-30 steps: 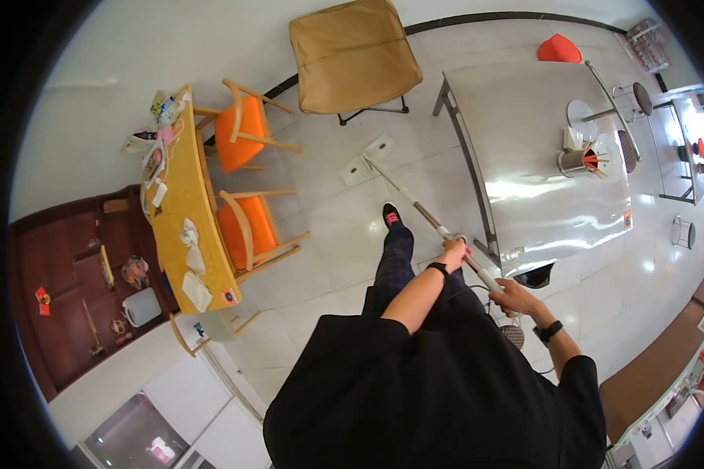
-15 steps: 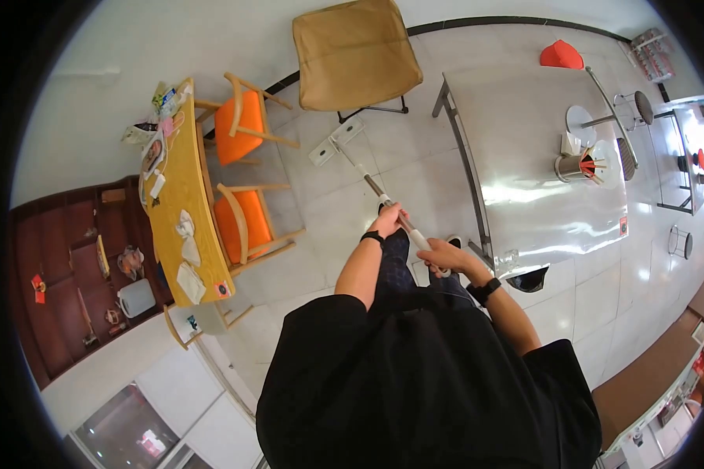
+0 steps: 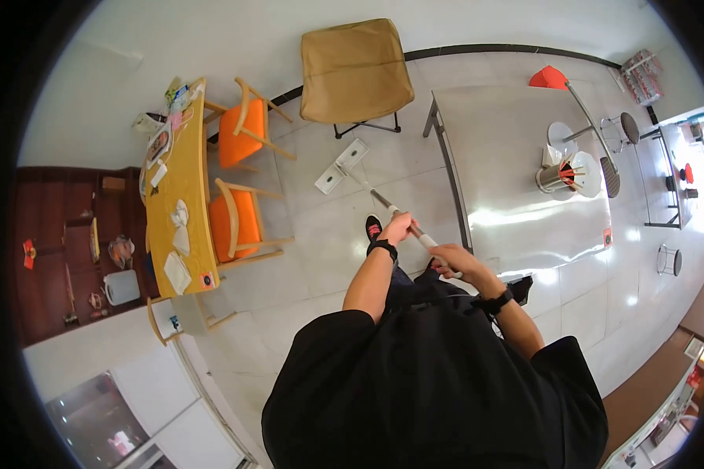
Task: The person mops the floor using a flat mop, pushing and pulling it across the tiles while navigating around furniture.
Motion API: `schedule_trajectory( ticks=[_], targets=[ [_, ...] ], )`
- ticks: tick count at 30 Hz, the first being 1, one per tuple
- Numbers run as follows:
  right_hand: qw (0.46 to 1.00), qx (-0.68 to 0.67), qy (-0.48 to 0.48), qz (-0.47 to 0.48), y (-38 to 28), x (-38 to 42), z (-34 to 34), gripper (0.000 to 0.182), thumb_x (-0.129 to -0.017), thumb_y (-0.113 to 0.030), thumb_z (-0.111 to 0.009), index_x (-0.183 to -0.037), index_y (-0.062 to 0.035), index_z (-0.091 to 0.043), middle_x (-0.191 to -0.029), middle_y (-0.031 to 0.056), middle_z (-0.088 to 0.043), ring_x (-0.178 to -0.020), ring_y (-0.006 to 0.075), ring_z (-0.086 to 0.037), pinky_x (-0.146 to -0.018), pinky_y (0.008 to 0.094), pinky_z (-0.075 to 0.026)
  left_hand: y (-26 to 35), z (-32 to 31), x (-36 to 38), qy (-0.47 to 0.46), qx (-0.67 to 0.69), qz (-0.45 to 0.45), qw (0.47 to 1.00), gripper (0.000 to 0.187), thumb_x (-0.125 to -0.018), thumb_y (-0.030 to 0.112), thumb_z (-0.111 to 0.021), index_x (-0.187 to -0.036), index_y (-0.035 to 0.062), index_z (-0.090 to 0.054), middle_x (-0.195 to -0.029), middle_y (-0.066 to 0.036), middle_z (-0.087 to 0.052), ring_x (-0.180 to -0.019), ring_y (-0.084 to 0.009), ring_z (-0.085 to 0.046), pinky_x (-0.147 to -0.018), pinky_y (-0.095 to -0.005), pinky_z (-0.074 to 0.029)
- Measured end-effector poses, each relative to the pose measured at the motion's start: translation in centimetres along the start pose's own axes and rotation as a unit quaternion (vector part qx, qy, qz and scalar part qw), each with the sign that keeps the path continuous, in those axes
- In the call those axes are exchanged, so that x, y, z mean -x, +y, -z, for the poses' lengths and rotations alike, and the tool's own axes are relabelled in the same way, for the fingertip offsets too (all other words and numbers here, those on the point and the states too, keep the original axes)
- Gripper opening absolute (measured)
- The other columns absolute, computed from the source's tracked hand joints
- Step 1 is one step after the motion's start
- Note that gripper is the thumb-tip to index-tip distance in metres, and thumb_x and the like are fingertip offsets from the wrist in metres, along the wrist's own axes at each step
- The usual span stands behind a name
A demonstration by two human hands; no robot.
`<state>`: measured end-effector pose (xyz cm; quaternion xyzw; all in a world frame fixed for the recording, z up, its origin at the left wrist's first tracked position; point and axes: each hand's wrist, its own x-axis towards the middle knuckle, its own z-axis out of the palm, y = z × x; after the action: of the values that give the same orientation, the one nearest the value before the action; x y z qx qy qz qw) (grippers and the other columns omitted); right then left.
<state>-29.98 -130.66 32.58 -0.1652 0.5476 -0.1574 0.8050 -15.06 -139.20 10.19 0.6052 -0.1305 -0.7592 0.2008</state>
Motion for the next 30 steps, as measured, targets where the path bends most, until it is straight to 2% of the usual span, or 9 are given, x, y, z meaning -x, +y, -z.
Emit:
schedule_trajectory(
  ticks=[4,8,12,16,20,21,26,28,30],
  targets=[
    [1.000,-0.020,0.007,0.001,0.7,5.6,2.8,0.026,-0.082,-0.026,-0.050,-0.087,-0.0018,-0.043,-0.063,0.0016,-0.046,-0.043,0.0062,-0.040,-0.034,0.0179,-0.032,-3.9,-5.0,-0.3,-0.074,0.003,0.028,0.997,0.019,-0.083,0.016,-0.038,-0.081,-0.0004,-0.047,-0.072,-0.013,-0.053,-0.064,-0.0239,-0.052,-0.058,-0.0355,-0.045],
    [0.999,-0.025,0.033,0.002,3.3,11.3,4.2,0.026,-0.082,-0.027,-0.051,-0.083,-0.0027,-0.043,-0.061,0.0006,-0.045,-0.041,0.0059,-0.039,-0.034,0.0182,-0.033,-6.3,-11.2,5.8,-0.118,-0.028,0.042,0.992,0.018,-0.083,0.014,-0.038,-0.083,-0.0024,-0.046,-0.077,-0.014,-0.053,-0.067,-0.0248,-0.053,-0.059,-0.0363,-0.046],
    [0.991,0.104,0.075,-0.030,7.0,15.6,6.2,0.024,-0.081,-0.026,-0.052,-0.080,-0.0032,-0.045,-0.058,-0.0006,-0.044,-0.040,0.0059,-0.040,-0.035,0.0191,-0.034,-10.0,-15.3,9.3,-0.161,-0.029,0.075,0.984,0.019,-0.083,0.011,-0.037,-0.091,-0.0063,-0.042,-0.077,-0.015,-0.052,-0.072,-0.0265,-0.054,-0.064,-0.0391,-0.049],
    [0.965,0.236,0.106,-0.028,8.3,19.9,7.2,0.026,-0.076,-0.025,-0.058,-0.075,-0.0019,-0.046,-0.056,0.0008,-0.045,-0.040,0.0083,-0.043,-0.036,0.0225,-0.036,-12.7,-19.1,11.7,-0.154,-0.046,0.111,0.981,0.016,-0.081,0.005,-0.035,-0.095,-0.0026,-0.039,-0.082,-0.015,-0.052,-0.068,-0.0253,-0.057,-0.056,-0.0385,-0.050],
    [0.964,0.232,0.126,-0.046,8.4,22.8,7.9,0.018,-0.072,-0.015,-0.054,-0.077,0.0014,-0.047,-0.053,0.0026,-0.046,-0.040,0.0106,-0.045,-0.037,0.0244,-0.038,-16.2,-21.0,11.2,-0.159,-0.030,0.106,0.981,0.017,-0.081,0.004,-0.036,-0.096,-0.0044,-0.037,-0.083,-0.015,-0.052,-0.067,-0.0253,-0.057,-0.056,-0.0374,-0.050],
    [0.964,0.226,0.131,-0.044,8.5,23.0,8.0,0.018,-0.072,-0.015,-0.054,-0.077,0.0014,-0.047,-0.053,0.0026,-0.046,-0.040,0.0106,-0.045,-0.037,0.0244,-0.038,-20.5,-20.4,6.2,-0.185,-0.021,0.106,0.977,0.015,-0.083,0.007,-0.037,-0.096,-0.0006,-0.040,-0.079,-0.010,-0.050,-0.064,-0.0223,-0.055,-0.054,-0.0362,-0.050],
    [0.965,0.236,0.113,-0.020,9.7,21.6,8.0,0.016,-0.071,-0.014,-0.052,-0.077,0.0003,-0.046,-0.051,0.0025,-0.044,-0.038,0.0104,-0.043,-0.035,0.0248,-0.037,-17.7,-19.2,8.5,-0.199,-0.074,0.109,0.971,0.014,-0.083,0.006,-0.037,-0.093,-0.0017,-0.041,-0.074,-0.012,-0.052,-0.063,-0.0230,-0.056,-0.053,-0.0377,-0.050],
    [0.963,0.246,0.113,-0.013,9.2,20.2,8.0,0.017,-0.071,-0.013,-0.052,-0.076,0.0010,-0.045,-0.051,0.0027,-0.045,-0.039,0.0105,-0.044,-0.036,0.0249,-0.038,-14.4,-19.1,11.1,-0.146,-0.062,0.090,0.983,0.013,-0.082,0.005,-0.037,-0.092,-0.0038,-0.041,-0.074,-0.013,-0.052,-0.063,-0.0239,-0.056,-0.054,-0.0392,-0.050],
    [0.960,0.256,0.112,-0.009,8.1,18.4,7.8,0.017,-0.070,-0.013,-0.051,-0.076,0.0017,-0.045,-0.051,0.0030,-0.045,-0.039,0.0106,-0.044,-0.036,0.0249,-0.038,-13.8,-17.5,8.1,-0.152,-0.060,0.086,0.983,0.013,-0.081,0.004,-0.038,-0.090,-0.0057,-0.041,-0.073,-0.014,-0.052,-0.064,-0.0248,-0.057,-0.054,-0.0394,-0.050]
  ],
)
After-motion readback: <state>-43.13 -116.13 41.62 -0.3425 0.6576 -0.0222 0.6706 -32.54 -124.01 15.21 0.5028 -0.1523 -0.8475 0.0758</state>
